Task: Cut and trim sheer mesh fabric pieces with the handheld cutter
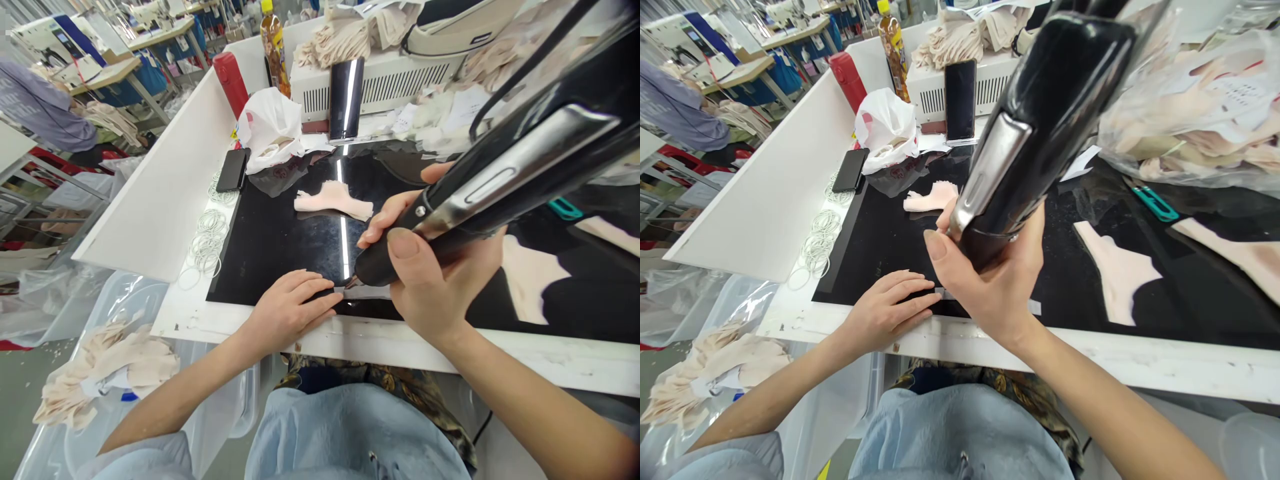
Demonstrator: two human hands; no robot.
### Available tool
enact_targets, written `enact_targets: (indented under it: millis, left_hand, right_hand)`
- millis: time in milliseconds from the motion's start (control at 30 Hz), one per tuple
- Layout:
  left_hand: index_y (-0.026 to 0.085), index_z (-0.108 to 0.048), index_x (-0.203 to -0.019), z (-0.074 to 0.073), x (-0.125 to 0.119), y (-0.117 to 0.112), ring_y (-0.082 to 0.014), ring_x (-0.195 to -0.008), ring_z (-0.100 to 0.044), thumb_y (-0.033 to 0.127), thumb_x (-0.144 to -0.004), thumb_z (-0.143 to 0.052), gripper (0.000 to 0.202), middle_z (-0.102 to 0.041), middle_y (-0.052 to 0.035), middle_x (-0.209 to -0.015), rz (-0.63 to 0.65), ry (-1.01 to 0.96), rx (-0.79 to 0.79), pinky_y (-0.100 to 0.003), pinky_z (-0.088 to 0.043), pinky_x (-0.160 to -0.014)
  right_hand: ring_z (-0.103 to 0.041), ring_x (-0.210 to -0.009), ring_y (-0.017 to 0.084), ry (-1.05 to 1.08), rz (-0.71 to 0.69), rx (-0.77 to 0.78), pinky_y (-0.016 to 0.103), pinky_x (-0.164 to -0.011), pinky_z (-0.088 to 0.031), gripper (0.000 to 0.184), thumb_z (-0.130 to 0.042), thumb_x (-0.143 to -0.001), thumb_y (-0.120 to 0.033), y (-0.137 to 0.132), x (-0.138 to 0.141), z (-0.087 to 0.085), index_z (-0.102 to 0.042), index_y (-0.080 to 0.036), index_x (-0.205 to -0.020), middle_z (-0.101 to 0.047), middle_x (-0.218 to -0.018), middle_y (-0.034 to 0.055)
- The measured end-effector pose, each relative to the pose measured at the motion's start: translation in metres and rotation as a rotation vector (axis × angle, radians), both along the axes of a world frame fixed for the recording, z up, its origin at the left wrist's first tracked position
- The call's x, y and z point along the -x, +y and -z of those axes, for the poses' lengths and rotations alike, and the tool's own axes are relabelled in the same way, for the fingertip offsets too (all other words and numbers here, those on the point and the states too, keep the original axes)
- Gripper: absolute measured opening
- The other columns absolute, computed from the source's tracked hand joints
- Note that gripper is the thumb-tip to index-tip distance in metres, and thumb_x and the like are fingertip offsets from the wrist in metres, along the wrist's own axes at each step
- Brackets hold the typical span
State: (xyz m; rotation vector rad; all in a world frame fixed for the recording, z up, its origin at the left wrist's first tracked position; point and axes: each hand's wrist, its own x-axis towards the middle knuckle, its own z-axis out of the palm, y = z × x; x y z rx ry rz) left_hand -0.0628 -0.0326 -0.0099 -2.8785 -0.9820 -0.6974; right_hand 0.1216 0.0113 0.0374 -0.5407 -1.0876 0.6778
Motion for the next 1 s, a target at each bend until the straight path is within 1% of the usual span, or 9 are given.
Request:
enact_targets:
  millis: [133, 267, 467, 600, 733, 867, 1000]
  left_hand:
    - [0.021, -0.068, -0.12, -0.0005, 0.0002, -0.0005, -0.0184, -0.111, -0.068, 0.028, -0.097, -0.064, 0.024, -0.074, -0.0044, -0.116, -0.002, 0.007, -0.003, -0.04, -0.052, -0.107]
    - [0.02, -0.07, -0.117, 0.0023, 0.0003, 0.0002, -0.0192, -0.11, -0.069, 0.028, -0.096, -0.065, 0.023, -0.074, -0.0049, -0.114, 0.006, -0.01, -0.02, -0.04, -0.053, -0.106]
    - [0.019, -0.07, -0.116, 0.0037, -0.0022, 0.0007, -0.0197, -0.108, -0.069, 0.027, -0.096, -0.066, 0.022, -0.074, -0.0062, -0.115, 0.02, -0.021, -0.023, -0.04, -0.054, -0.105]
    - [0.019, -0.071, -0.117, 0.0026, -0.0043, 0.0002, -0.0199, -0.108, -0.069, 0.026, -0.096, -0.066, 0.023, -0.074, -0.0063, -0.115, 0.017, -0.022, -0.024, -0.04, -0.055, -0.104]
    - [0.02, -0.071, -0.117, 0.0021, -0.0049, 0.0, -0.0202, -0.11, -0.068, 0.027, -0.096, -0.064, 0.023, -0.073, -0.0065, -0.116, 0.013, -0.016, -0.016, -0.04, -0.055, -0.104]
    - [0.018, -0.071, -0.115, 0.0025, -0.0037, -0.0001, -0.0203, -0.11, -0.068, 0.026, -0.096, -0.065, 0.021, -0.074, -0.0069, -0.115, 0.022, -0.052, 0.003, -0.039, -0.056, -0.103]
    - [0.017, -0.07, -0.11, 0.0023, -0.0011, 0.0009, -0.0187, -0.106, -0.07, 0.022, -0.096, -0.064, 0.016, -0.075, -0.0065, -0.112, 0.002, -0.135, 0.051, -0.039, -0.055, -0.103]
  right_hand:
    - [-0.061, -0.059, 0.013, -0.017, -0.008, -0.006, 0.03, -0.05, -0.054, 0.039, -0.08, -0.078, -0.027, -0.0011, -0.0008, -0.0004, -0.063, -0.03, -0.112, -0.065, -0.078, -0.0025]
    - [-0.061, -0.061, 0.013, -0.023, -0.015, -0.003, 0.031, -0.053, -0.055, 0.038, -0.079, -0.079, -0.029, -0.002, 0.0004, -0.0009, -0.063, -0.03, -0.114, -0.064, -0.08, -0.002]
    - [-0.062, -0.063, 0.014, 0.003, -0.063, -0.019, 0.033, -0.056, -0.056, 0.041, -0.077, -0.08, -0.023, -0.0022, 0.0023, 0.0004, -0.061, -0.025, -0.118, -0.063, -0.082, -0.0003]
    - [-0.062, -0.065, 0.014, 0.006, -0.092, -0.017, 0.032, -0.057, -0.057, 0.043, -0.077, -0.08, -0.02, -0.0025, 0.0019, 0.0018, -0.059, -0.023, -0.119, -0.064, -0.083, 0.0]
    - [-0.062, -0.063, 0.013, 0.015, -0.089, 0.0, 0.032, -0.057, -0.057, 0.039, -0.075, -0.082, -0.022, -0.0037, 0.0044, 0.0013, -0.059, -0.024, -0.117, -0.064, -0.082, -0.0008]
    - [-0.064, -0.065, 0.015, 0.033, -0.059, 0.036, 0.034, -0.061, -0.06, 0.036, -0.076, -0.082, -0.026, -0.0046, 0.0072, -0.0002, -0.06, -0.026, -0.114, -0.064, -0.081, -0.0012]
    - [-0.062, -0.062, 0.014, 0.015, -0.095, 0.033, 0.032, -0.055, -0.057, 0.036, -0.076, -0.082, -0.026, -0.0057, 0.0043, -0.0016, -0.061, -0.028, -0.115, -0.064, -0.081, -0.0011]
